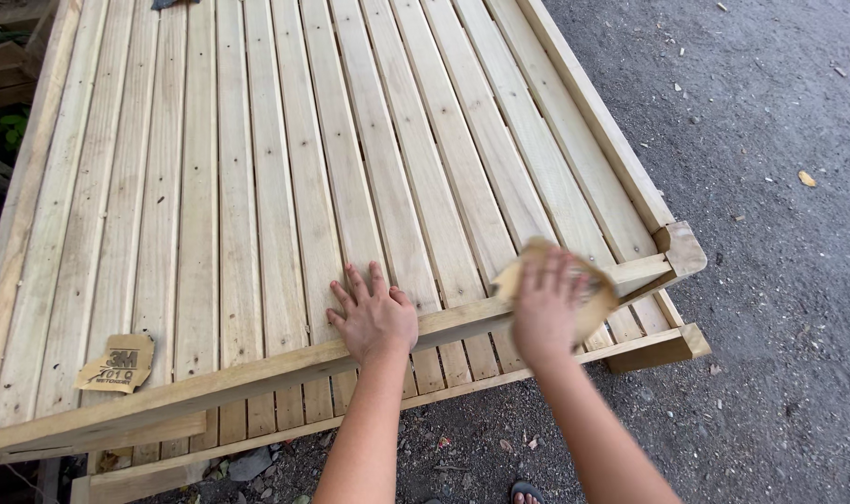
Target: The person sands the slatted wooden panels and frame rails of a furniture piece using sheets of sandpaper, rubbing the paper by hand along the boards and edges, working across different sections of the panel and along the frame throughout the clip.
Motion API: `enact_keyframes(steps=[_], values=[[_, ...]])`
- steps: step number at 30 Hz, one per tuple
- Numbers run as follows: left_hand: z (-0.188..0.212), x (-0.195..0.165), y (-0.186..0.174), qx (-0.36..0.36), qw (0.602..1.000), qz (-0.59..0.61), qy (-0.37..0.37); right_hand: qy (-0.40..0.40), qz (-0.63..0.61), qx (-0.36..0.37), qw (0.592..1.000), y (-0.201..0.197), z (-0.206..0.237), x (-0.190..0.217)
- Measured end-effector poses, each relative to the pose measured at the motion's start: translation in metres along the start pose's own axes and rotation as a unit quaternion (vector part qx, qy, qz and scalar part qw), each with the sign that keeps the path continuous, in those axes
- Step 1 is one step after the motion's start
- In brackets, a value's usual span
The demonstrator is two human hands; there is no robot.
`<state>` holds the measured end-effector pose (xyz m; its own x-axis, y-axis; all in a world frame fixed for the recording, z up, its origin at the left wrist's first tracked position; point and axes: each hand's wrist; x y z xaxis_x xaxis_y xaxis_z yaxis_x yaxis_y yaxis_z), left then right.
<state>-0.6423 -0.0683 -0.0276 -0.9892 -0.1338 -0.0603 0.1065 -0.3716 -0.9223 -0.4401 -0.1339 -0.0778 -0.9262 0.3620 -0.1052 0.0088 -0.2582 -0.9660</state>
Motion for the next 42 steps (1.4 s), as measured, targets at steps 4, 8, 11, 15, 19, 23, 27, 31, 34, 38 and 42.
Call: enact_keyframes(steps=[4,8,11,15,19,23,27,31,34,38,42], values=[[0.002,0.001,0.0,0.002,1.0,0.002,-0.002,-0.172,-0.056,-0.007,0.983,0.024,0.026,0.076],[0.003,0.0,0.001,0.0,1.0,-0.007,0.0,-0.048,-0.068,-0.017,0.996,0.014,0.001,-0.017],[0.002,-0.001,0.001,0.001,1.0,-0.005,-0.007,0.065,-0.138,-0.122,0.981,0.002,-0.018,-0.078],[0.002,-0.001,-0.001,0.0,1.0,-0.003,-0.009,0.043,-0.113,-0.043,0.992,0.014,0.006,-0.018],[0.004,0.0,-0.001,0.003,1.0,0.0,-0.008,-0.065,-0.059,-0.036,0.996,0.021,0.031,0.019],[0.004,-0.001,0.0,0.0,1.0,-0.001,-0.008,0.087,-0.18,-0.04,0.979,-0.004,0.003,-0.055],[0.003,-0.002,0.0,0.004,1.0,-0.005,-0.013,0.106,-0.092,-0.029,0.99,-0.011,0.0,-0.046],[0.002,-0.002,0.0,0.003,1.0,-0.003,-0.012,-0.041,-0.07,0.084,0.993,-0.002,0.041,0.035],[0.003,-0.001,-0.001,0.006,1.0,-0.007,-0.01,-0.002,-0.089,0.087,0.992,-0.018,0.045,0.023],[0.004,-0.001,-0.003,0.013,1.0,-0.026,-0.003,0.135,-0.185,0.071,0.971,-0.056,0.018,-0.045],[0.005,-0.001,-0.005,0.015,1.0,-0.02,-0.002,0.076,-0.154,0.093,0.981,-0.055,0.035,-0.009]])
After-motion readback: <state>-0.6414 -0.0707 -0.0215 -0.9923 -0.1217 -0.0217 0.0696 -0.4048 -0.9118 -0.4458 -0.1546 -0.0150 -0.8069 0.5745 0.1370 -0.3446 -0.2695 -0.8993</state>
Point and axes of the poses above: each hand's wrist, its own z-axis away from the middle knuckle, its own y-axis out of the palm, x = y × z, and after that the axes turned 5 degrees about x, right-handed
